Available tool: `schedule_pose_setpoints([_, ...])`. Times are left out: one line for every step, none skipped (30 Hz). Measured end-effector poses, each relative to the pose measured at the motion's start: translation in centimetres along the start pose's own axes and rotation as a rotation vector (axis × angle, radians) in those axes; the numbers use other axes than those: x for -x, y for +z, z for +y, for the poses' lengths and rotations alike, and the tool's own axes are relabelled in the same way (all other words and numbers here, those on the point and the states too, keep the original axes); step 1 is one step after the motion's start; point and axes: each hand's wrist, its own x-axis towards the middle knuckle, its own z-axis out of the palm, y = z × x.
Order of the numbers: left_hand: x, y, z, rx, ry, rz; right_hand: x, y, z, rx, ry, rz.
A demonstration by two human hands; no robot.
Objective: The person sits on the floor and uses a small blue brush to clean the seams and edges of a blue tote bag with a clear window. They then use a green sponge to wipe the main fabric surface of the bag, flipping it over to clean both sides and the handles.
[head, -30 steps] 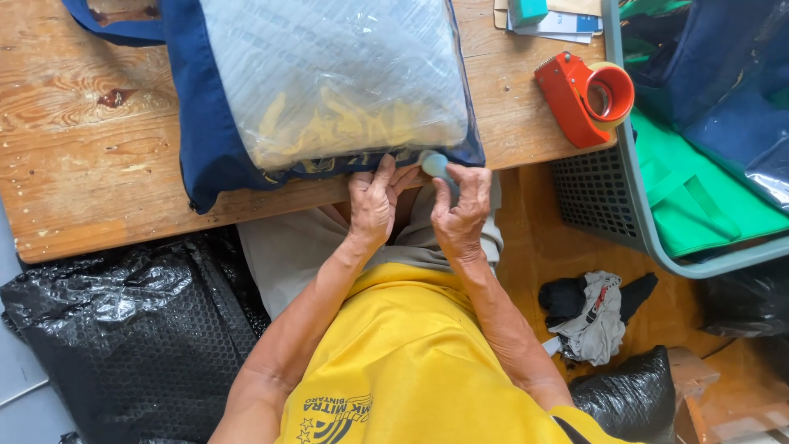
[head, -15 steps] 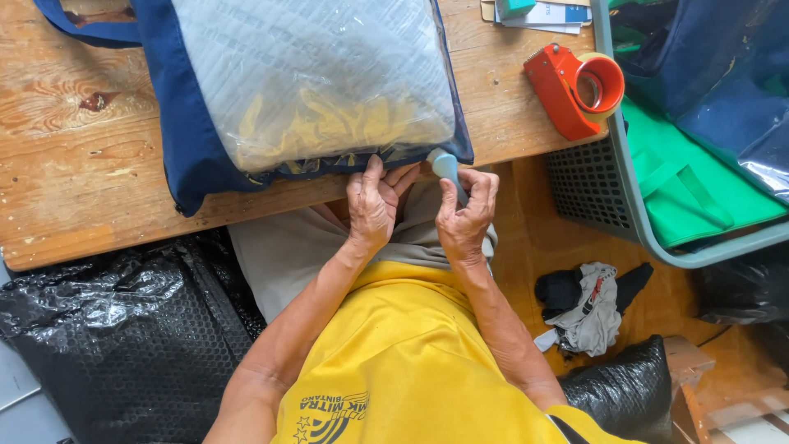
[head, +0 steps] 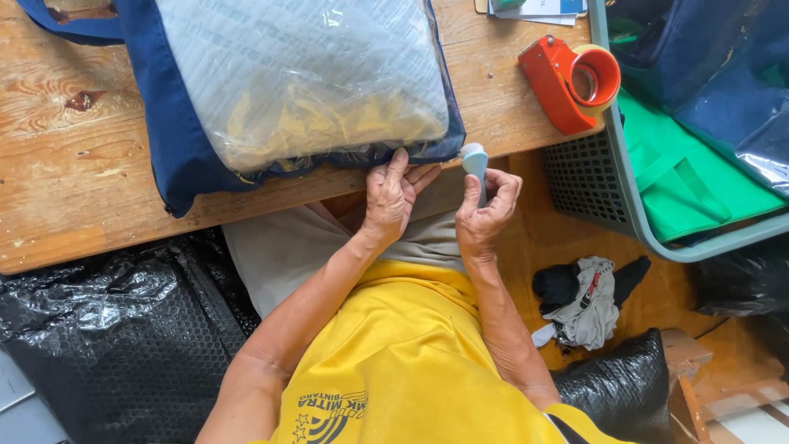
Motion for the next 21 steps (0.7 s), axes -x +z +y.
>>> schedule_pose_setpoints([-0.4,-0.7,-1.0,0.001,-0.002,0.003,-0.1,0.3,-1.0,0.002,0.002,-0.002])
schedule_pose_setpoints([-0.8,-1.5,-2.0,0.024,-0.023,-0.015,-0.1,0.7,-2.1,-0.021,-0.037,-0.029])
schedule_pose_setpoints([-1.1,-2.2,-2.9,0.048,-0.045,-0.033,-0.1,0.9,-3.2,-0.044,-0.077,-0.055])
schedule_pose_setpoints([-1.2,-2.5,-3.1,0.045,-0.049,-0.037,-0.1,1.3,-3.0,-0.043,-0.074,-0.049])
schedule_pose_setpoints([-1.4,-2.9,-3.3,0.048,-0.039,-0.029,-0.2,1.7,-2.9,-0.053,-0.053,-0.073])
schedule_pose_setpoints([-1.5,-3.2,-3.4,0.052,-0.026,-0.02,-0.3,2.2,-2.8,-0.066,-0.035,-0.097])
schedule_pose_setpoints([-1.4,-3.1,-3.2,0.049,-0.027,-0.024,0.0,1.9,-2.4,-0.066,-0.035,-0.092])
schedule_pose_setpoints([-1.3,-3.0,-3.0,0.047,-0.022,-0.03,0.1,1.7,-2.0,-0.038,0.008,-0.07])
schedule_pose_setpoints([-1.2,-3.0,-2.8,0.045,-0.017,-0.036,0.3,1.5,-1.5,-0.009,0.05,-0.048])
schedule_pose_setpoints([-0.9,-2.4,-2.4,0.047,-0.022,-0.029,0.2,1.2,-1.3,-0.005,0.055,-0.053])
schedule_pose_setpoints([-0.6,-1.9,-2.0,0.057,-0.023,-0.033,0.0,0.9,-1.1,-0.004,0.068,-0.031])
schedule_pose_setpoints([-0.6,-1.2,-1.5,0.066,-0.02,-0.045,-0.3,0.8,-0.8,-0.006,0.075,-0.004])
schedule_pose_setpoints([-0.6,-1.5,-1.9,0.068,-0.02,-0.046,-0.2,1.0,-1.3,-0.005,0.075,-0.004])
schedule_pose_setpoints([-0.6,-1.8,-2.1,0.073,-0.041,-0.028,-0.1,1.2,-1.7,-0.012,0.044,-0.022])
schedule_pose_setpoints([-0.6,-2.1,-2.4,0.079,-0.062,-0.011,0.0,1.4,-2.3,-0.02,0.014,-0.039])
schedule_pose_setpoints([-0.5,-1.8,-1.8,0.075,-0.062,-0.016,0.3,1.5,-1.1,-0.022,0.013,-0.034])
schedule_pose_setpoints([-0.3,-1.4,-1.1,0.066,-0.052,-0.026,0.5,1.7,0.1,0.003,0.061,-0.023])
schedule_pose_setpoints([-0.1,-1.1,-0.6,0.061,-0.038,-0.031,0.8,1.7,1.3,0.027,0.106,-0.018])
schedule_pose_setpoints([0.0,-1.2,-0.7,0.061,-0.034,-0.032,0.7,1.4,1.3,0.024,0.103,-0.019])
schedule_pose_setpoints([0.1,-1.4,-0.8,0.052,-0.036,-0.014,0.5,1.1,1.4,0.002,0.089,0.011])
schedule_pose_setpoints([0.1,-1.5,-0.9,0.044,-0.038,0.003,0.3,0.9,1.4,-0.02,0.074,0.041])
